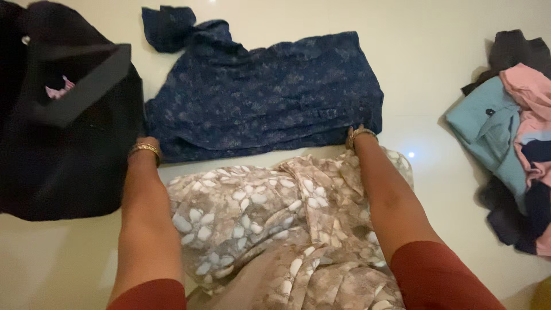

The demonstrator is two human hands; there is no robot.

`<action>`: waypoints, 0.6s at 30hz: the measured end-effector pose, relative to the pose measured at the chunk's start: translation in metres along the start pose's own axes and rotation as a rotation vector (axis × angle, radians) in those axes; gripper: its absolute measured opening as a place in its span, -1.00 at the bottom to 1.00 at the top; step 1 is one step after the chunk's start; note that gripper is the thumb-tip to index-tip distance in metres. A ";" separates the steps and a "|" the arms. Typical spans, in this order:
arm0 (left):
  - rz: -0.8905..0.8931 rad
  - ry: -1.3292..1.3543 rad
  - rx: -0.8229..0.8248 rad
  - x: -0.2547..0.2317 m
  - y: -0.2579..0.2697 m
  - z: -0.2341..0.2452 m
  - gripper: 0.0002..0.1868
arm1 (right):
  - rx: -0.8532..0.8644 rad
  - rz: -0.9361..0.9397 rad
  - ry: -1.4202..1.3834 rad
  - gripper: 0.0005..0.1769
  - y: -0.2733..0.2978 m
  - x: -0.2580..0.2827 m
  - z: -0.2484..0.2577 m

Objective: The person folds a blue patterned garment by smoothing it out on the floor and bringing the sides and edges together.

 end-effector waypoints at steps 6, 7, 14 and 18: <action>0.088 -0.033 -0.077 -0.003 0.053 0.026 -0.51 | -0.044 -0.002 -0.073 -0.58 -0.012 -0.034 -0.006; 0.104 -0.030 -0.100 -0.004 0.065 0.033 -0.53 | -0.061 0.000 -0.087 -0.59 -0.015 -0.039 -0.007; -0.054 0.010 -0.387 -0.062 0.128 0.073 -0.66 | -0.454 -0.112 -0.401 -0.64 -0.029 -0.084 -0.003; -0.325 -0.013 -0.382 -0.134 0.134 0.046 -0.69 | -0.802 -0.285 -0.670 -0.65 -0.030 -0.114 0.002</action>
Point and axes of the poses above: each hand's wrist, its own y-axis away from the middle knuckle, its own z-axis out of the back of the hand, x = y × z, the point moved 3 cm from there along -y, towards the middle knuckle, and after that the axes turned 8 degrees about z, right-handed, at the moved point
